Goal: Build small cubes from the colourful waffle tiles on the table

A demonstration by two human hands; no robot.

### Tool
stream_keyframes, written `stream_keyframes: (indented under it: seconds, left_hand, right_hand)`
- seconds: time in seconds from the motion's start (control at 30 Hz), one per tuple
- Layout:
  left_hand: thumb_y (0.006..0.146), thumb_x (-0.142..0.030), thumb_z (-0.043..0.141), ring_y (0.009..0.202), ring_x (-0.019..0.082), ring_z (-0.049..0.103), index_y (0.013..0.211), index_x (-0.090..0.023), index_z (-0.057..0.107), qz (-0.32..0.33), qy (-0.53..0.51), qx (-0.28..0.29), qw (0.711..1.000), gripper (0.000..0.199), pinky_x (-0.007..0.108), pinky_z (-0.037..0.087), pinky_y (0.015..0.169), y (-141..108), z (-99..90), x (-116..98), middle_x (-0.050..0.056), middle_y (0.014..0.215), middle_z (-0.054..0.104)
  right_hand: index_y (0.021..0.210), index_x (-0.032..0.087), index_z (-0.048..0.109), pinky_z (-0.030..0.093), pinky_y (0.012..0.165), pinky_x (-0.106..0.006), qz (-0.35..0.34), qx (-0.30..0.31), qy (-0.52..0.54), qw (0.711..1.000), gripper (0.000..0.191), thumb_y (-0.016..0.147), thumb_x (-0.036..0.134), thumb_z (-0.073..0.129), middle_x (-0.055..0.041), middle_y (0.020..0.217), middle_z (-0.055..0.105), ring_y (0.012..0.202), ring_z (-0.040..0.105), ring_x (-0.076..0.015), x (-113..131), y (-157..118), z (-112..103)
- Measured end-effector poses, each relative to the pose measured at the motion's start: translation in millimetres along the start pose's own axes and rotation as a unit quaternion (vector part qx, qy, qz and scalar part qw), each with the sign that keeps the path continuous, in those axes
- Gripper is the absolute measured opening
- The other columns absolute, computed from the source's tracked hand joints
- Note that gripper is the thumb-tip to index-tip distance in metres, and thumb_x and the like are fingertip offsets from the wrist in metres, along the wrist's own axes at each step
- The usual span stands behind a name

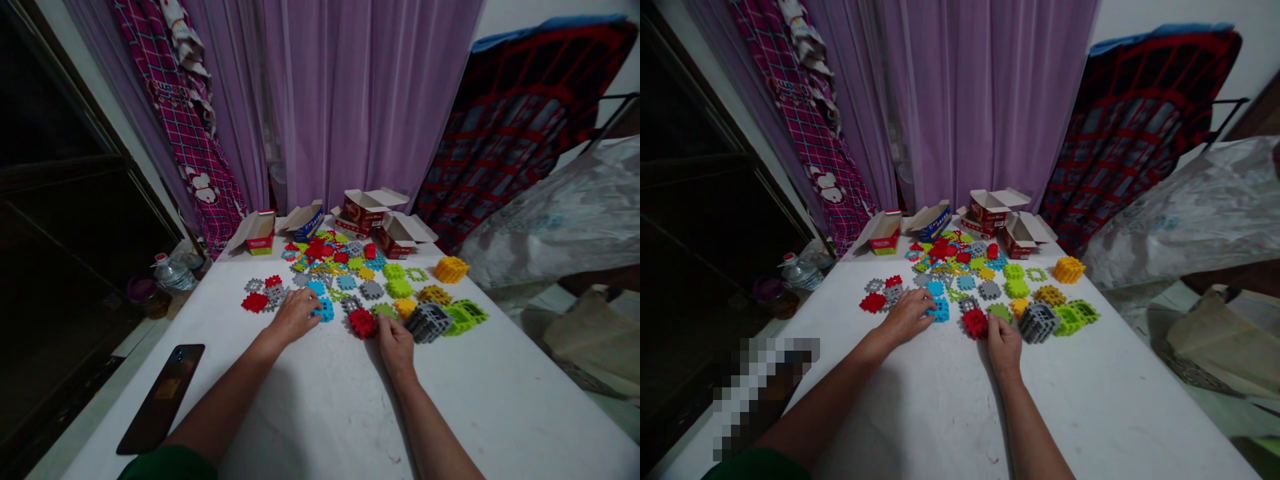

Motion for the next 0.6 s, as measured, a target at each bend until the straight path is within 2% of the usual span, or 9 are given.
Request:
stream_keyframes:
  seconds: [0.23,0.33,0.5,0.6]
  left_hand:
    - [0.087,-0.026,0.062,0.108,0.024,0.056,0.102,-0.024,0.071,0.006,0.004,-0.020,1.000,0.018,0.040,0.041,0.098,-8,-12.6,6,0.006,0.115,0.061]
    - [0.086,-0.024,0.062,0.110,0.024,0.056,0.106,-0.025,0.070,0.002,0.009,-0.014,1.000,0.021,0.040,0.041,0.098,-26,-19.2,25,0.006,0.116,0.061]
    - [0.088,-0.016,0.056,0.119,0.024,0.053,0.109,-0.029,0.070,0.005,0.042,0.044,0.998,0.029,0.040,0.040,0.101,-58,-17.4,65,0.006,0.129,0.058]
    - [0.086,-0.007,0.050,0.120,0.025,0.053,0.111,-0.031,0.070,-0.028,0.055,0.020,0.998,0.040,0.041,0.040,0.101,-65,-16.1,74,0.005,0.132,0.059]
  right_hand:
    - [0.051,0.022,0.042,0.031,0.050,-0.027,-0.002,-0.001,0.001,1.000,0.051,0.082,0.061,0.053,0.0045,0.050,0.035,0.053,0.037,-0.0120,3,-2,-1]
    - [0.051,0.023,0.040,0.030,0.050,-0.027,0.000,0.000,-0.004,1.000,0.051,0.081,0.062,0.053,0.0047,0.050,0.034,0.052,0.036,-0.0116,5,-2,0]
    - [0.049,0.023,0.039,0.030,0.050,-0.027,0.002,-0.016,-0.011,1.000,0.054,0.079,0.066,0.051,0.0047,0.049,0.033,0.051,0.035,-0.0114,10,-3,0]
    - [0.049,0.023,0.041,0.030,0.049,-0.027,0.006,-0.022,-0.008,1.000,0.054,0.078,0.067,0.052,0.0042,0.048,0.035,0.051,0.036,-0.0120,12,-3,-1]
Point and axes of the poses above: each hand's wrist, its own y-axis towards the middle knuckle, its own z-axis out of the palm, x = y × z, the point moved 4 cm from there along y, towards the middle knuckle
